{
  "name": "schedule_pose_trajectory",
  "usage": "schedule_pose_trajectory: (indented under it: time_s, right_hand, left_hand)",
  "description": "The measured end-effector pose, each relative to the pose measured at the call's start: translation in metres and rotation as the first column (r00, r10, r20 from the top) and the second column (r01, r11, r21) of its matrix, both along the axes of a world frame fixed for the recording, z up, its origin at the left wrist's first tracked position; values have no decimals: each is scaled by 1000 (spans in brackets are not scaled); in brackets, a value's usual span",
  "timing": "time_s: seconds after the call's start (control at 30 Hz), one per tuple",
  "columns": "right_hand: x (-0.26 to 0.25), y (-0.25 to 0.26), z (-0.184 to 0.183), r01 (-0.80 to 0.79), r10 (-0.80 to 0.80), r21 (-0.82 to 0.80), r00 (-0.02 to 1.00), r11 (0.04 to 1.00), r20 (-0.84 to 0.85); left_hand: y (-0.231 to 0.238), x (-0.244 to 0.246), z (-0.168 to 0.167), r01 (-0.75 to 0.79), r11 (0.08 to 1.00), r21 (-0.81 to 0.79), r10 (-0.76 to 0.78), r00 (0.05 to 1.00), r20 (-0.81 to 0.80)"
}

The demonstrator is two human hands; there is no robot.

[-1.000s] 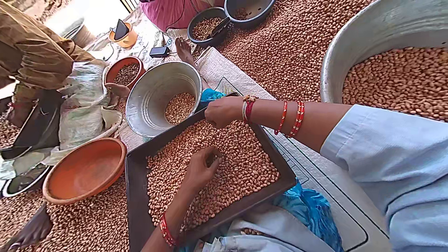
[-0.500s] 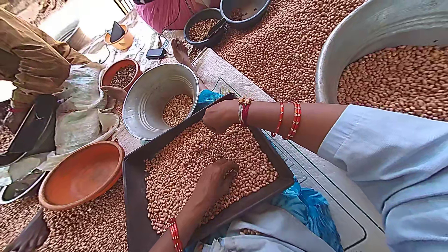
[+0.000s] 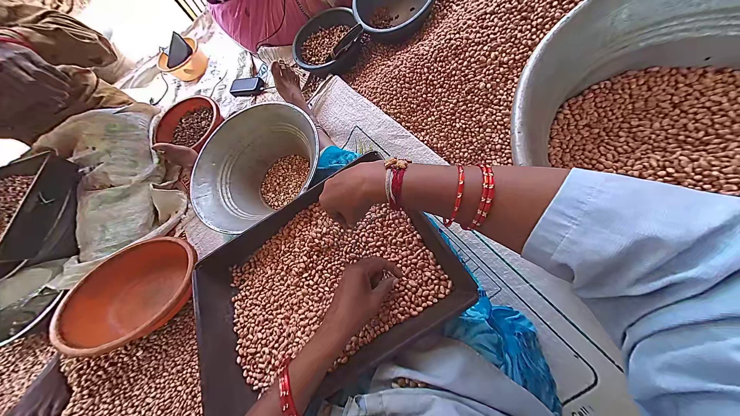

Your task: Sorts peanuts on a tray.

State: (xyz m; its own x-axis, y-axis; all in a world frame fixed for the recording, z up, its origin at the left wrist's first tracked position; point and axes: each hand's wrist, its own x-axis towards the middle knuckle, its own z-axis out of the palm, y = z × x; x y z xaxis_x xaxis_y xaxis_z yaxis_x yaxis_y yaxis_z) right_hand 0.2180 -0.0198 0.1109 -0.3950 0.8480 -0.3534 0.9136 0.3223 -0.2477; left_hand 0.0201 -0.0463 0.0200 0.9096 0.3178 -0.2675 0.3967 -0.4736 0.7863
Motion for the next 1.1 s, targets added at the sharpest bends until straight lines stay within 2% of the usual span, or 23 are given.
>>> schedule_pose_trajectory:
  time_s: [0.1,0.17,0.27,0.33,0.37,0.4,0.47,0.53,0.6,0.67,0.7,0.8,0.9,1.0,1.03,1.1]
  right_hand:
    - [3,2,2,51,-50,-20,997,998,61]
    - [2,3,2,54,-51,-28,996,998,68]
    - [3,2,3,50,-48,-34,997,998,54]
    - [4,0,6,66,-64,-32,997,997,48]
    - [5,0,7,80,-79,-24,996,996,44]
    - [6,-1,8,99,-98,-11,994,995,40]
    - [9,-1,10,122,-122,17,992,992,41]
    - [12,1,12,118,-120,40,992,992,35]
    - [15,2,12,109,-110,46,994,993,21]
    - [14,3,10,97,-99,45,995,994,32]
    - [13,3,10,92,-94,38,994,995,49]
    - [11,1,9,109,-109,3,992,994,69]
    - [10,1,7,120,-119,-11,991,993,54]
    - [12,2,8,121,-121,-15,992,992,45]
    - [13,2,8,116,-115,-9,992,993,47]
    - [15,3,8,103,-103,-3,993,995,56]
  left_hand:
    - [-16,5,-2,156,954,256,-171,984,39]
    - [-23,8,-4,213,927,309,-234,972,34]
    - [-15,10,5,244,924,295,-252,968,-13]
    - [6,7,24,137,919,370,-153,988,14]
    - [21,4,36,31,872,488,-74,995,69]
    - [36,0,50,-98,776,623,5,989,148]
    - [63,-10,75,-316,592,741,148,947,285]
    - [70,-17,85,-401,518,755,162,913,374]
    - [54,-15,73,-322,598,734,66,932,356]
    - [34,-12,46,-139,725,675,-55,965,257]
    - [25,-10,30,-58,749,660,-105,973,204]
    - [11,-9,-5,90,738,669,-205,974,94]
    - [14,-10,-12,74,825,560,-179,975,134]
    - [28,-13,2,-36,966,255,-20,977,214]
    - [28,-12,5,-48,981,186,9,979,206]
    - [20,-9,6,-17,983,181,-17,983,182]
